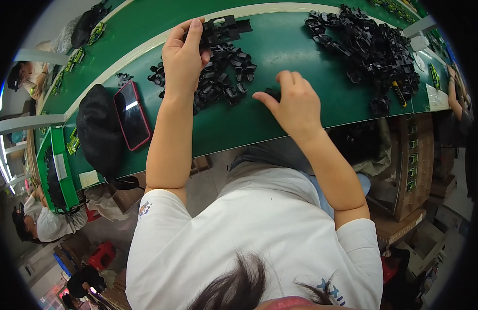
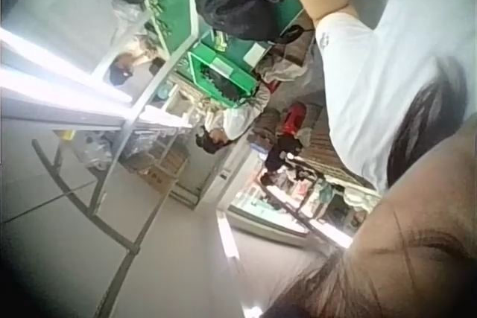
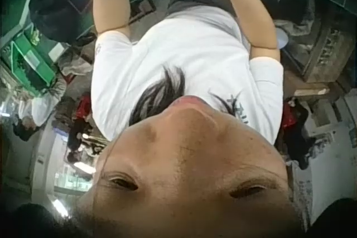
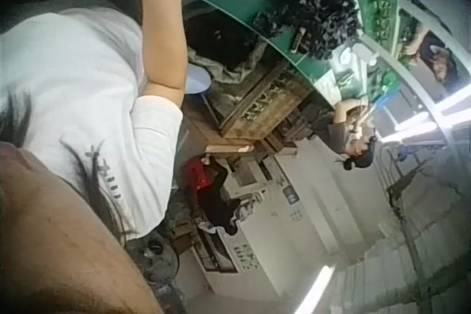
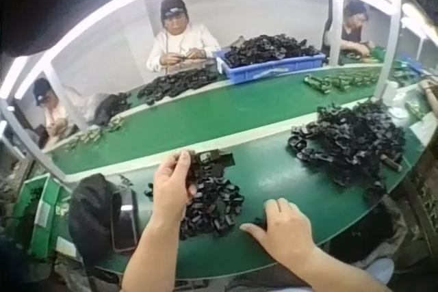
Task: The person assembles toy car components by fitting small plastic pieces into plastic base parts by hand and placing the assembled pieces onto the conveyor track.
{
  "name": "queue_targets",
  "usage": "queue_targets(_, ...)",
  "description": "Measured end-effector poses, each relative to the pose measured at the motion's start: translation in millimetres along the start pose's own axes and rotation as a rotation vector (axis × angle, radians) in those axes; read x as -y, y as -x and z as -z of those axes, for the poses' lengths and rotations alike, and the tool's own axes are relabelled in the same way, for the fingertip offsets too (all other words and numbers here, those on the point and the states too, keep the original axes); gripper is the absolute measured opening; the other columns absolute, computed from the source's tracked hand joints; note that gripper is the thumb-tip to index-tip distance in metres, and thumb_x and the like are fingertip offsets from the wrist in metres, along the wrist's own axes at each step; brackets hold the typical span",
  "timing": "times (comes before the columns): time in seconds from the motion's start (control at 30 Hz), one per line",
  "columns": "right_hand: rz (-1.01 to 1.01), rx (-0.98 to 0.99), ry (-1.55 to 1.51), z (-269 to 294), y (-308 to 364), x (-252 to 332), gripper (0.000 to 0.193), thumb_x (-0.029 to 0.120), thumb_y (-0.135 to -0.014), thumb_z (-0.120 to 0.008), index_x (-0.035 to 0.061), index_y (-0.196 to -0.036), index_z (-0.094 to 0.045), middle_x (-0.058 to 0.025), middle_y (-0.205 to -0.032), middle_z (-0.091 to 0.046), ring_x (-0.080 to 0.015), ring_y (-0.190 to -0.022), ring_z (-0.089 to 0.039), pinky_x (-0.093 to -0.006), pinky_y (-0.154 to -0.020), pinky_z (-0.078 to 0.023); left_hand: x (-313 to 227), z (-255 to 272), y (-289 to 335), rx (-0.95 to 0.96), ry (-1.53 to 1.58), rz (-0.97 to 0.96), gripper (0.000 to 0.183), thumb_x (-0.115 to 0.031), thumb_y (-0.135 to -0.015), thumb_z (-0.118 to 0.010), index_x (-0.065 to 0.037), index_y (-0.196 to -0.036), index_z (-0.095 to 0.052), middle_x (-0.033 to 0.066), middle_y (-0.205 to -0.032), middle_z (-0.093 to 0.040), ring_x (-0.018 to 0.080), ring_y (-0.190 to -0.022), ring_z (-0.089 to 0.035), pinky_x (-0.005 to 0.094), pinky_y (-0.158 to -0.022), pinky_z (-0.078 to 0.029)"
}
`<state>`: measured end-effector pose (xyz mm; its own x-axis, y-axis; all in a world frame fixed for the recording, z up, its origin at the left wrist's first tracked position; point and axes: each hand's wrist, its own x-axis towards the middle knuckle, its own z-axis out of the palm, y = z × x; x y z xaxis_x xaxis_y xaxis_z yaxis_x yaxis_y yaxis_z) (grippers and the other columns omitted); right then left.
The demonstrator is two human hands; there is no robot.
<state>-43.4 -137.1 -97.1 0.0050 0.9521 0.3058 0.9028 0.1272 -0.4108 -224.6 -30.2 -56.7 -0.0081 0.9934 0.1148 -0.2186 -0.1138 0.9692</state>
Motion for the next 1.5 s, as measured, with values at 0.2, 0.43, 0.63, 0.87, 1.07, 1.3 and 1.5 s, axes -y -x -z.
queue_targets(0.2,0.358,0.131,-0.272,35,-5,-32,0.043,0.011,-0.071,-0.075,0.0046,-0.110,-0.058,-0.0094,-0.110,-0.062,-0.0301,-0.100,-0.057,-0.0385,-0.085,-0.048,10,-7,3,0.023,-0.028,0.049,0.024,-0.025,-0.097,-0.053,-0.002,-0.100,-0.060,0.0011,-0.072,-0.056,0.0074,-0.046,-0.042,0.0176,-0.040,-0.027)
queue_targets(0.43,0.326,0.186,-0.329,30,-8,-47,0.043,0.000,-0.068,-0.074,0.0043,-0.109,-0.061,-0.0081,-0.111,-0.064,-0.0272,-0.102,-0.059,-0.0355,-0.088,-0.048,16,-16,8,0.073,-0.033,0.078,0.021,-0.023,-0.098,-0.050,-0.004,-0.100,-0.059,0.0000,-0.069,-0.055,0.0058,-0.045,-0.042,0.0178,-0.039,-0.026)
queue_targets(0.63,0.325,-0.141,-0.470,64,-34,-18,0.040,0.004,-0.071,-0.074,0.0037,-0.108,-0.060,-0.0113,-0.101,-0.063,-0.0295,-0.092,-0.060,-0.0365,-0.081,-0.049,23,-29,29,0.184,-0.099,0.144,0.021,-0.023,-0.098,-0.051,-0.004,-0.101,-0.059,-0.0010,-0.068,-0.054,0.0038,-0.045,-0.041,0.0176,-0.041,-0.030)
queue_targets(0.87,0.516,-0.046,-0.151,59,-43,0,0.056,0.001,-0.069,-0.072,0.0059,-0.121,-0.052,-0.0100,-0.100,-0.063,-0.0294,-0.094,-0.058,-0.0388,-0.081,-0.048,29,-34,38,0.278,-0.162,0.105,0.021,-0.025,-0.097,-0.053,-0.004,-0.098,-0.056,0.0000,-0.070,-0.056,0.0050,-0.054,-0.048,0.0206,-0.048,-0.038)
queue_targets(1.07,0.465,-0.037,-0.372,62,-46,-4,0.055,0.006,-0.067,-0.075,0.0074,-0.118,-0.057,-0.0093,-0.091,-0.064,-0.0288,-0.090,-0.059,-0.0378,-0.077,-0.049,28,-29,35,0.398,0.049,0.301,0.022,-0.026,-0.097,-0.052,-0.004,-0.098,-0.056,0.0002,-0.070,-0.056,0.0056,-0.055,-0.047,0.0213,-0.049,-0.037)
queue_targets(1.3,0.567,-0.069,-0.198,62,-40,-4,0.055,0.009,-0.065,-0.077,0.0077,-0.117,-0.059,-0.0074,-0.090,-0.066,-0.0277,-0.086,-0.059,-0.0361,-0.073,-0.050,27,-32,41,0.407,-0.285,-0.007,0.021,-0.026,-0.099,-0.048,-0.006,-0.100,-0.055,-0.0022,-0.074,-0.054,0.0016,-0.053,-0.042,0.0165,-0.043,-0.030)
queue_targets(1.5,0.363,0.018,-0.482,55,-34,-12,0.056,0.020,-0.066,-0.080,0.0096,-0.118,-0.061,-0.0066,-0.108,-0.066,-0.0275,-0.109,-0.056,-0.0423,-0.093,-0.043,27,-32,44,0.461,0.199,0.377,0.021,-0.027,-0.099,-0.049,-0.007,-0.098,-0.055,-0.0024,-0.074,-0.055,0.0023,-0.055,-0.044,0.0180,-0.045,-0.033)
